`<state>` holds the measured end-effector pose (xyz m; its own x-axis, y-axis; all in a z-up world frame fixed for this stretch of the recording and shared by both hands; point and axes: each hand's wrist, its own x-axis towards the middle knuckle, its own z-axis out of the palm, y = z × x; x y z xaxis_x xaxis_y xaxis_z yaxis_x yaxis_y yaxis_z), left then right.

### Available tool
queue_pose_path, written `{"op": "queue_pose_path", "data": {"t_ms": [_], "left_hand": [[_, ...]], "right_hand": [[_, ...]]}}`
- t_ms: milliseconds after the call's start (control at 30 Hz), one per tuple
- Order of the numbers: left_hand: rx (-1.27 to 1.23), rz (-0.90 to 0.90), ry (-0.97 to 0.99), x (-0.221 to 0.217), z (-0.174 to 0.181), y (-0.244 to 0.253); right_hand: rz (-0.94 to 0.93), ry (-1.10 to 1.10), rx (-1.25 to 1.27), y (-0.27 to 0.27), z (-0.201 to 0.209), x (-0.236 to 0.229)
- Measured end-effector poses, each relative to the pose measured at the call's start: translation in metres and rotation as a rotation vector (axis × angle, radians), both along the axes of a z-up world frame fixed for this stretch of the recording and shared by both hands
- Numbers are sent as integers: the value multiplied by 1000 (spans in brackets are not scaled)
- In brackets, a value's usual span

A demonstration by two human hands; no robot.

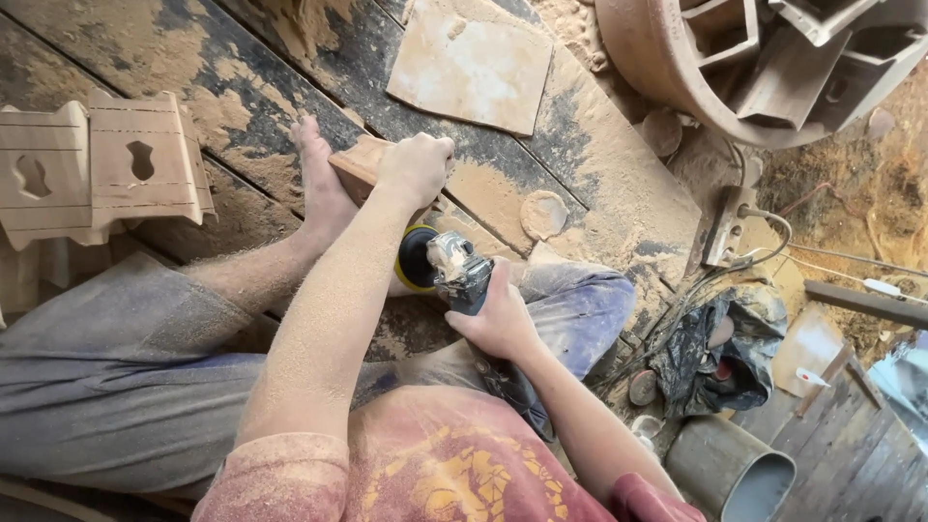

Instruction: Sanding small wooden components using a handheld power sander while sitting on the floor.

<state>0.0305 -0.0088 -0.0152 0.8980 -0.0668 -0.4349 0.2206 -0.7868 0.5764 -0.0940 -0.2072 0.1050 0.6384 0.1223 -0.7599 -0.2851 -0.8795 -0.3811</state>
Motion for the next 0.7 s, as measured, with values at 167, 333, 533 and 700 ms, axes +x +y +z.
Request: {"op": "queue_pose_path", "data": {"t_ms": [167,333,533,700], "left_hand": [[-6,25,-1,-3,11,3],[7,56,29,-1,10,9],[-11,42,28,0,16,6],[-11,33,-4,-3,10,0]], "right_hand": [[-31,-14,1,-3,4,2],[-103,-21,-6,-3,24,8],[-74,4,66,0,7,6],[-59,17,47,2,6,6]]}}
